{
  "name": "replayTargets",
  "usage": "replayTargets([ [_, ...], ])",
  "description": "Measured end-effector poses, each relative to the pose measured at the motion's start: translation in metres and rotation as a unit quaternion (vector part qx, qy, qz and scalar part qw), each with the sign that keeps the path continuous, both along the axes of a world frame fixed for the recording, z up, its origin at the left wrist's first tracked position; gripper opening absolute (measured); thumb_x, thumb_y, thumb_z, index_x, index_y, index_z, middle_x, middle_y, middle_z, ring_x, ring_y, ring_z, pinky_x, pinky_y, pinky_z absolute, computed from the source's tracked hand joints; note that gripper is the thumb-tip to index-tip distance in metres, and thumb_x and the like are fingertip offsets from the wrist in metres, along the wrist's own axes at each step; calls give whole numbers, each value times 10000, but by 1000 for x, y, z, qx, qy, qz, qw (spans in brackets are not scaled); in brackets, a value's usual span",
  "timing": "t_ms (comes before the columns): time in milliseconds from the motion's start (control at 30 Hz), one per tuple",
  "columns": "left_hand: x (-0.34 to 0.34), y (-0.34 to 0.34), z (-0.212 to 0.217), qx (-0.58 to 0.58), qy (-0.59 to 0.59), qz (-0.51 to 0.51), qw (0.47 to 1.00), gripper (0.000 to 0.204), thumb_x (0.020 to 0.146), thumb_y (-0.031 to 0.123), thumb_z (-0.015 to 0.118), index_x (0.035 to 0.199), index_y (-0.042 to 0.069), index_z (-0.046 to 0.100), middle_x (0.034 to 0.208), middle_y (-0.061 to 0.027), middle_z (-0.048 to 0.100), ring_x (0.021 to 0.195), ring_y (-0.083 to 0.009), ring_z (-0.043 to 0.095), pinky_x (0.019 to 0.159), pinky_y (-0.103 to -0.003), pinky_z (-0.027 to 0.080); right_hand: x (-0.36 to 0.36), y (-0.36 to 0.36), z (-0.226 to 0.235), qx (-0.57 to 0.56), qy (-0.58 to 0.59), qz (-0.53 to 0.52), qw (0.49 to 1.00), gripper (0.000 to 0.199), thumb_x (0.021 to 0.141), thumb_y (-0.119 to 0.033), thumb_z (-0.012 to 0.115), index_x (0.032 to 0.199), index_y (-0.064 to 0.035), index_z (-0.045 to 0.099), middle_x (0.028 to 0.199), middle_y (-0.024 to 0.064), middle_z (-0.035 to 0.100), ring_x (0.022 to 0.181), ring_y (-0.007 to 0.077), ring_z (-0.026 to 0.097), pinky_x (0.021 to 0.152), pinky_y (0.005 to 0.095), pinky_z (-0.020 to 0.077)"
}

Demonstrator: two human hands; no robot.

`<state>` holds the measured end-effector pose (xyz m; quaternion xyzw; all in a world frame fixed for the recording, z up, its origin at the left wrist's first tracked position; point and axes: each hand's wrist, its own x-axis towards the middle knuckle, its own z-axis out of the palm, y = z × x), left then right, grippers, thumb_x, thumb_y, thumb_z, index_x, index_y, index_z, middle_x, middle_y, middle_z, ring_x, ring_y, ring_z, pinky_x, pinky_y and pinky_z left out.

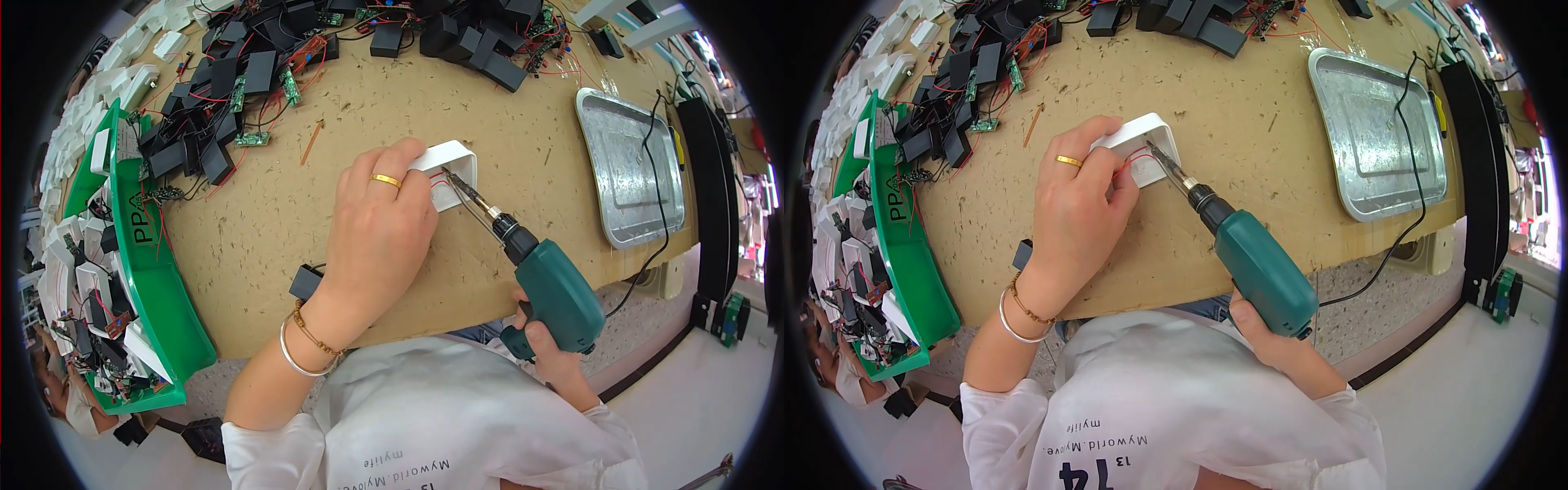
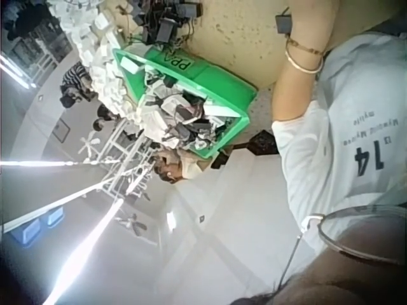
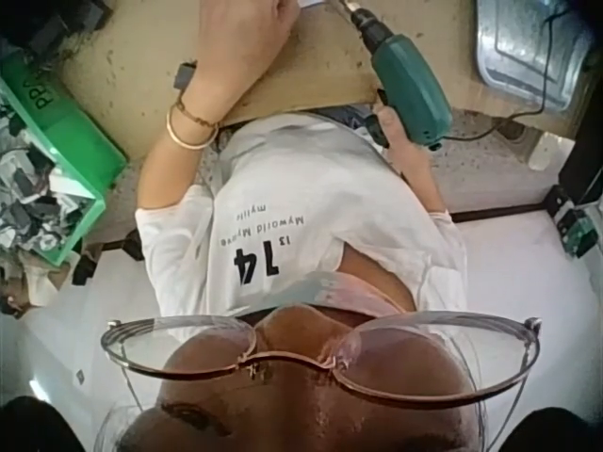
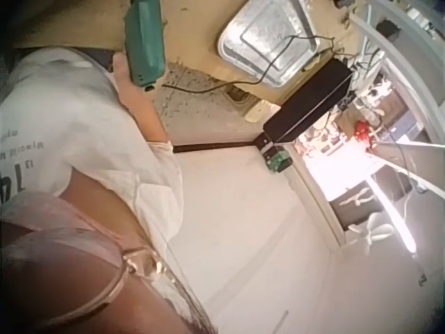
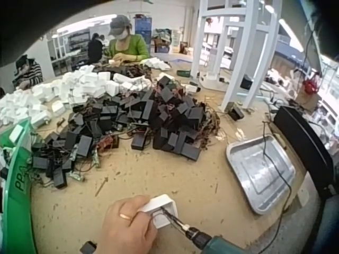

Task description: Using a soldering iron to heat-seal or fuse plastic casings for electronic components.

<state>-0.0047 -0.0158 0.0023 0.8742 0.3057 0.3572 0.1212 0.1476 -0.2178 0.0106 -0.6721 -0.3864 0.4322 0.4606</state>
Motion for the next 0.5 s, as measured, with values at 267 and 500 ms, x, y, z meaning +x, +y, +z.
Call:
replayTargets([
  [267, 2, 0, 0, -6, -1, 1, 1000, 136, 660, -50, 645, 702, -5, 524, 1057, -107, 585, 851, -281, 546, 714, -356, 480, -6, -1, -2, 7, -9, -14, 1000, 494, 872, -388, 619, 1121, 34, 558, 845, 56, 571, 754, 122, 545, 693, 277, 455],
  [500, 1, -1, 0, -6, 7, 4, 1000, 136, 662, -49, 645, 706, -3, 525, 1061, -101, 578, 859, -280, 547, 718, -356, 483, 0, 3, 1, -13, -16, 12, 1000, 573, 849, -458, 619, 1124, 41, 560, 818, 50, 567, 739, 124, 535, 680, 269, 444],
])
